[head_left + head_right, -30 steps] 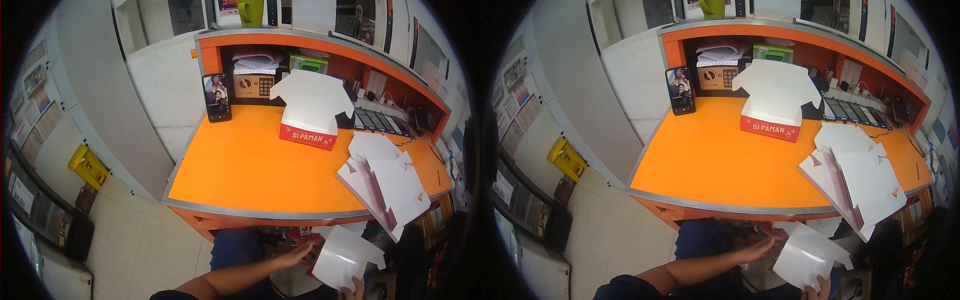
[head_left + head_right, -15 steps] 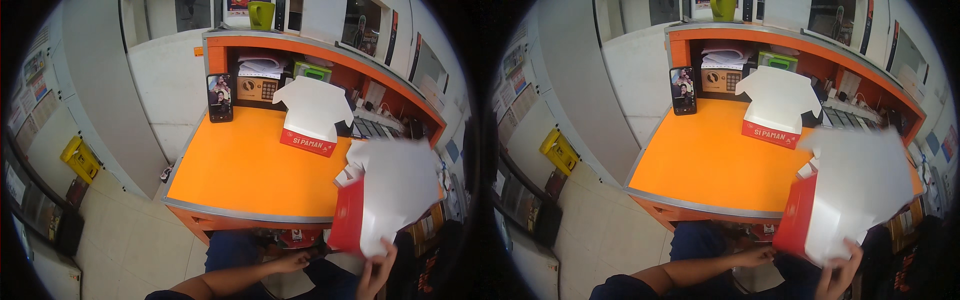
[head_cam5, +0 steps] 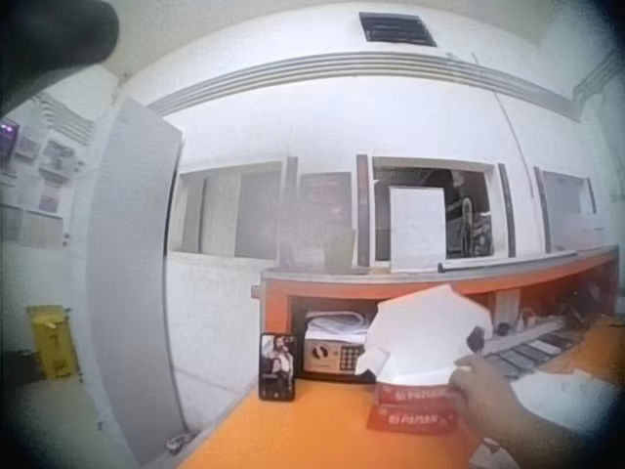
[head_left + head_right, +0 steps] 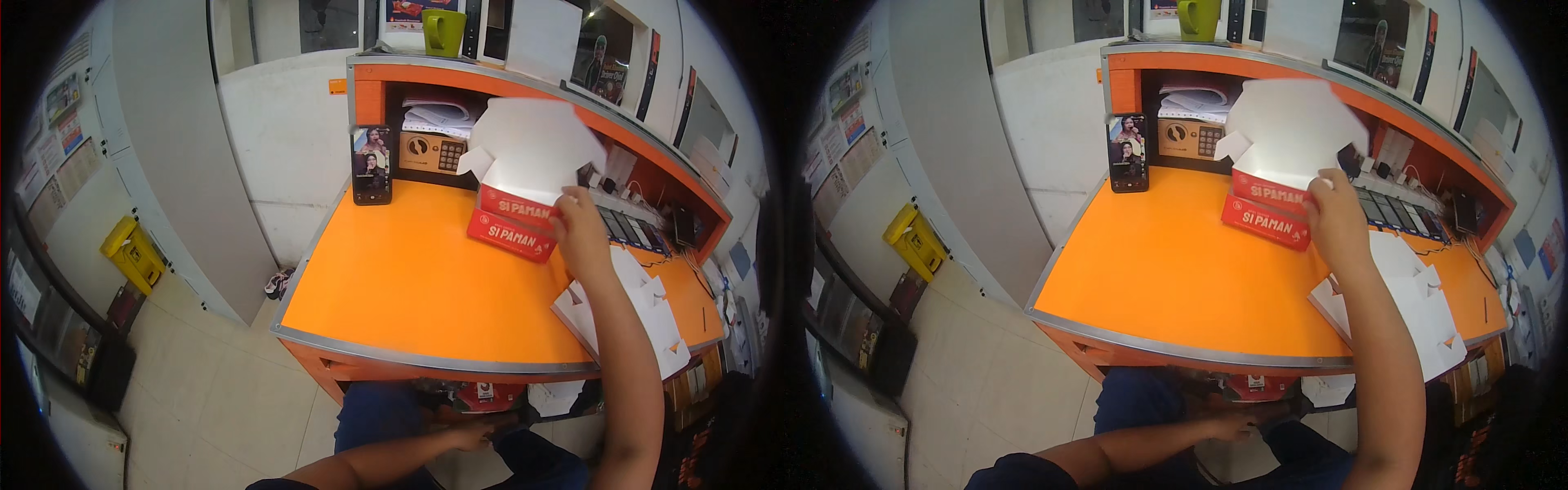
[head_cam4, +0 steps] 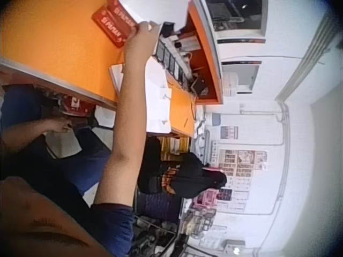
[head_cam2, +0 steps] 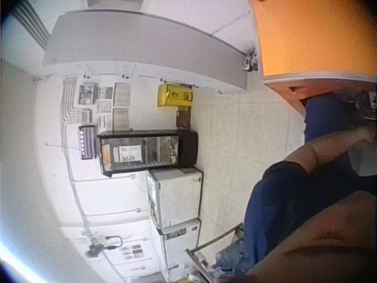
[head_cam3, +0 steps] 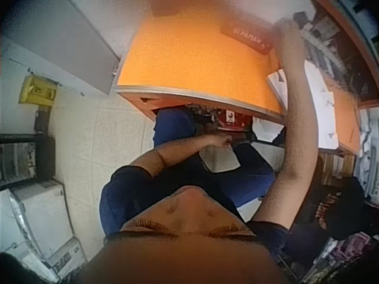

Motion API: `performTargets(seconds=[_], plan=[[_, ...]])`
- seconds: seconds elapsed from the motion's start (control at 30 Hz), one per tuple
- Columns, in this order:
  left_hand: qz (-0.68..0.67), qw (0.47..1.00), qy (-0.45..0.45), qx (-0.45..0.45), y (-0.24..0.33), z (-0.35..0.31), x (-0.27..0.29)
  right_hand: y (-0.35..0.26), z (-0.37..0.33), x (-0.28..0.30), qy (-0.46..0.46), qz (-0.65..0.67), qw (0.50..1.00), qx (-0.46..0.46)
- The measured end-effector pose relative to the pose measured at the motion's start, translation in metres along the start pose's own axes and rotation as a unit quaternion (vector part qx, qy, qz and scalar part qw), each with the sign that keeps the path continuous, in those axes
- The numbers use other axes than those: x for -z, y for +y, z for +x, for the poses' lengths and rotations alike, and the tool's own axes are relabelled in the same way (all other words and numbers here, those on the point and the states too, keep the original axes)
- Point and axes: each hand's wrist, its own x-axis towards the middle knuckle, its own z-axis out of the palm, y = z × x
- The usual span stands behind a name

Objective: The person assembles white cardboard boxes by folding the flaps and tucking them into slots. They handle multiple flat-packed box pieces, fold them into shape, and place the finished boxes on the orange desk.

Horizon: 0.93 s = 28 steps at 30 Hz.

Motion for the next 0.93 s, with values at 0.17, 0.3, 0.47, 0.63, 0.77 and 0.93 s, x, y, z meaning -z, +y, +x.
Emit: performTargets(seconds=[0.17, 0.3, 0.47, 0.63, 0.77, 0.93], plan=[[0.011, 1.0, -0.018, 0.01, -0.015, 0.008, -0.012, 0.013, -0.005, -0.027, -0.007, -0.013, 0.999, 0.029], [0.014, 1.0, -0.012, 0.001, -0.013, 0.004, -0.013, 0.007, -0.006, -0.024, -0.007, -0.031, 0.999, 0.01], [0.066, 0.998, -0.02, -0.009, 0.008, -0.002, 0.003, 0.009, -0.004, -0.02, -0.047, -0.114, 0.992, -0.027], [0.102, 0.995, 0.0, -0.015, 0.001, -0.002, -0.003, 0.009, -0.006, 0.0, -0.104, -0.175, 0.979, 0.019], [0.13, 0.99, -0.049, 0.011, 0.021, -0.005, 0.015, 0.01, -0.023, 0.015, -0.059, -0.184, 0.981, 0.007], [0.059, 0.993, -0.094, 0.048, 0.018, -0.003, 0.01, 0.001, -0.017, 0.03, 0.008, -0.164, 0.986, -0.005]])
